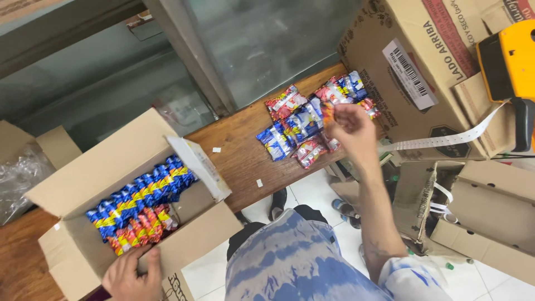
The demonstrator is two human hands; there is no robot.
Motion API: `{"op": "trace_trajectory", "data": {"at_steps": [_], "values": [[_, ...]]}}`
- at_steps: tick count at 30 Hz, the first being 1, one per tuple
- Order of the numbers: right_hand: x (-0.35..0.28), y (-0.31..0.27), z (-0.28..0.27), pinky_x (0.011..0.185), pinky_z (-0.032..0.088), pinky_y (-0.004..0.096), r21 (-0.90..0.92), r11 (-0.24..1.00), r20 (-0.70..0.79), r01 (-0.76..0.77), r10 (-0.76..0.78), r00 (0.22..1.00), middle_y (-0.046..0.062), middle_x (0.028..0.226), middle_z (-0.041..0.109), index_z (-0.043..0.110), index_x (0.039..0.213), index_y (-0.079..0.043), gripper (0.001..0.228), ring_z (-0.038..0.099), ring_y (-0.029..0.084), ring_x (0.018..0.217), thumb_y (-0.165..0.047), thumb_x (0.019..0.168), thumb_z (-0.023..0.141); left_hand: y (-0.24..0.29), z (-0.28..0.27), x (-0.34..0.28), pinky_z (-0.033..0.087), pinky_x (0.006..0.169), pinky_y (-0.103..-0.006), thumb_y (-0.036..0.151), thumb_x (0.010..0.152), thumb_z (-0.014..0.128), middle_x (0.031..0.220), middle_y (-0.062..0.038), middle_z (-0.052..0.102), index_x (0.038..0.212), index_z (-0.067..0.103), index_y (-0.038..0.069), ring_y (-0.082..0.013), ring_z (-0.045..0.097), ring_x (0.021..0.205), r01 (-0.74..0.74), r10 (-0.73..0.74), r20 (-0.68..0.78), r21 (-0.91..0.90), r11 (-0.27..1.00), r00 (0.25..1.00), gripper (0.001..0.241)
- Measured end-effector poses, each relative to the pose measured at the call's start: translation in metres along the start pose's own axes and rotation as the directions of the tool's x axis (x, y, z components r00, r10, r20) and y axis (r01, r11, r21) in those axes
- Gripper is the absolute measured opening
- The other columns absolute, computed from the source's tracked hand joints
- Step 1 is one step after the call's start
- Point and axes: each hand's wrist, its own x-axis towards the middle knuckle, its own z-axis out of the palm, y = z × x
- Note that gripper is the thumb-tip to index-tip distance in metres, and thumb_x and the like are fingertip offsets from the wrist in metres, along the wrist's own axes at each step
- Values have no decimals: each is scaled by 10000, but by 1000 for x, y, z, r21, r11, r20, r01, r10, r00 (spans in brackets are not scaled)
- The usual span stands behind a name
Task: The person picks up snack packs from a shelf and places them into a cardboard box, arranging them in neat rows.
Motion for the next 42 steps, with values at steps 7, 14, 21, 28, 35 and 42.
{"op": "trace_trajectory", "data": {"at_steps": [7,14,21,28,35,42], "values": [[-70,18,46,1106,814,514,498,865,313,55,-238,919,248,1501,890,735,1571,-6,516,896,324,1341,-133,1114,939,2,-23,23,462,1270,-464,583,1145,896,1363,38,958,1333,990,251,-228,853,1383,-18,35,163,-105,994,986,393],[-187,-92,181,1090,815,441,227,957,664,183,-289,690,143,1609,838,668,1730,-55,718,878,243,1292,-71,1061,928,-11,-7,4,411,1218,-517,823,1188,596,1538,40,907,1571,870,329,-248,761,1467,20,50,389,-173,985,920,682],[-182,-58,349,1120,693,544,-735,562,603,381,283,746,19,1331,1001,865,1621,-352,774,932,340,1313,-697,930,918,-6,29,-9,415,1279,-524,674,1142,864,1405,54,840,1529,806,319,-222,760,1453,-75,97,61,-299,951,993,529],[-128,42,410,1233,696,520,-835,319,551,449,481,682,41,1421,990,952,1524,-273,717,865,352,1492,-740,993,829,1,24,-5,482,1255,-521,674,1235,732,1393,12,818,1550,798,288,-254,770,1437,-86,92,3,-329,941,996,503],[-127,56,418,1263,666,591,-776,327,626,539,498,600,126,1536,941,912,1573,-271,597,826,442,1534,-656,1169,701,4,13,0,498,1223,-482,647,1290,664,1351,-13,782,1530,792,243,-267,755,1408,-104,106,-12,-336,936,994,487],[-186,-38,376,1296,669,624,-737,254,664,626,446,601,164,1595,903,748,1779,-370,556,824,439,1532,-530,1256,648,-1,3,6,481,1193,-502,648,1130,835,1429,-2,834,1536,833,260,-251,779,1433,-134,126,-44,-301,944,991,561]]}}
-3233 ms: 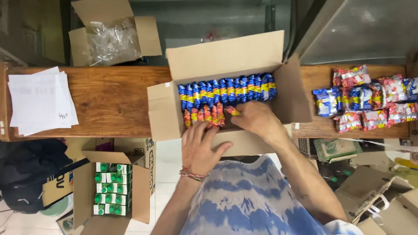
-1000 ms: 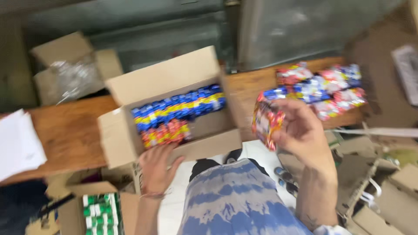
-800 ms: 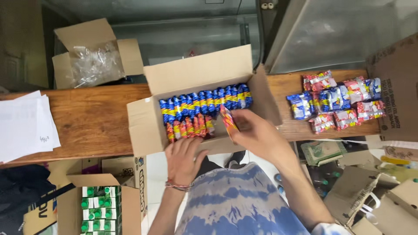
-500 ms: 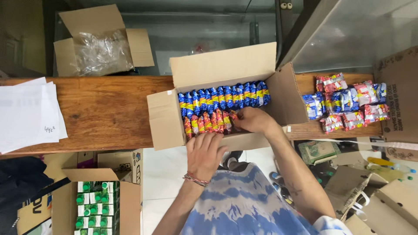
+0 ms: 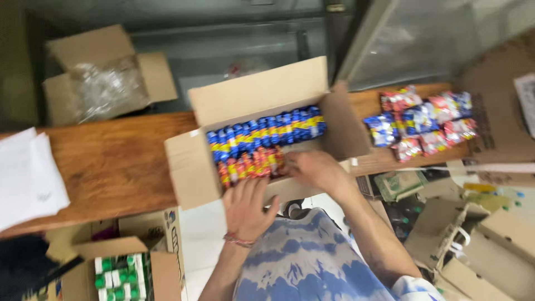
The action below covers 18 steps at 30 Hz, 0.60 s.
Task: The person picks up snack packs from a shelf and places them into a cardboard box, arranging them in neat rows.
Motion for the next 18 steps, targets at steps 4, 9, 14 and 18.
{"op": "trace_trajectory", "data": {"at_steps": [4,9,14,18], "values": [[-116,79,-24,1327,565,482,265,799,-237,539,-488,840,95,1855,747,668,1833,-164,734,735,308,1674,-610,1258,581,2,-3,11,405,1139,-460,711,1181,675,1352,43,906,1421,913,268,-205,757,1308,-44,32,90,132,990,995,557],[-154,266,-38,1035,756,382,560,614,-428,556,-360,829,34,1194,967,973,1120,-119,361,939,174,1075,-340,1253,720,-7,23,6,410,1078,-430,840,1185,572,1058,11,904,1143,955,221,-146,666,959,-51,82,-115,244,968,990,730],[-51,408,-73,1069,637,478,294,917,-676,269,0,737,63,1481,917,921,1450,-158,285,837,286,1198,-92,1239,741,-11,18,-6,413,1143,-469,805,1180,609,1198,-28,926,1206,964,187,-223,750,1147,-33,53,-53,331,943,997,713],[40,481,-91,1497,422,707,-32,921,-461,388,-359,812,107,1924,656,874,1635,-238,528,466,461,1863,-38,1159,766,-9,8,-11,443,1133,-477,836,1184,466,1220,-44,966,1251,1000,171,-271,831,1209,32,-42,21,363,931,999,855]]}}
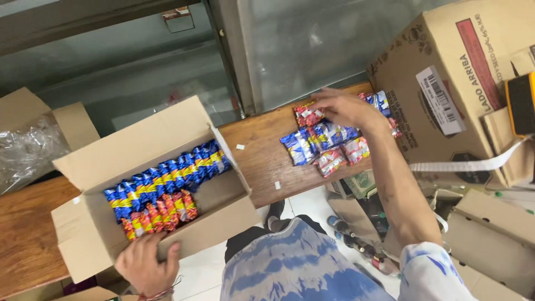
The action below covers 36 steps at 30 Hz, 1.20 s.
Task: The person picks up snack packs from a shelf and places them into a cardboard box, arranging them in neat rows.
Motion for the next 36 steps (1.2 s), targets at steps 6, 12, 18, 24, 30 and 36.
{"op": "trace_trajectory", "data": {"at_steps": [6,12,18,24,30,36], "values": [[34,10,-11,1377,541,594,81,956,384,-282,231,894,46,2093,395,579,1912,-439,842,714,345,1610,-226,1138,833,17,-12,9,444,1192,-492,752,1226,551,1204,-19,940,1209,958,192,-294,875,1225,25,-25,-18,3,1000,1000,693],[32,18,-8,1056,561,534,29,986,165,-164,157,974,107,1120,860,724,1731,-275,750,744,343,1214,-487,1063,993,18,-15,12,477,1153,-487,717,1211,638,1210,-22,929,1228,946,172,-301,879,1226,8,-8,-17,-6,1000,1000,626],[-19,-42,-20,1243,739,405,801,591,-199,94,114,973,94,1483,840,758,1537,-96,543,839,227,1383,-72,1051,998,17,-11,16,458,1193,-501,932,998,800,1160,-69,915,1128,899,119,-309,855,1160,-52,55,-74,45,998,996,829],[-19,-119,11,908,770,297,902,392,-293,179,253,922,80,1250,857,758,1477,-86,622,855,123,1168,180,962,985,19,-19,25,445,1046,-465,1302,701,563,992,66,914,1063,973,313,-162,824,1010,75,-130,283,195,978,950,1130],[-37,-318,13,1086,798,504,917,338,-231,213,12,973,262,1366,946,731,1637,42,987,956,337,1208,-24,759,1176,16,8,7,547,1099,-543,816,905,1038,1240,-35,840,1268,862,205,-345,794,1251,-5,-18,-115,-193,981,993,732],[45,-470,66,1071,731,651,352,904,64,-242,234,970,309,1282,933,806,1589,-88,667,901,532,1241,-595,1159,855,15,23,1,537,1123,-524,862,957,974,1288,20,829,1347,857,266,-283,795,1309,-4,-35,-160,-241,971,986,722]]}}
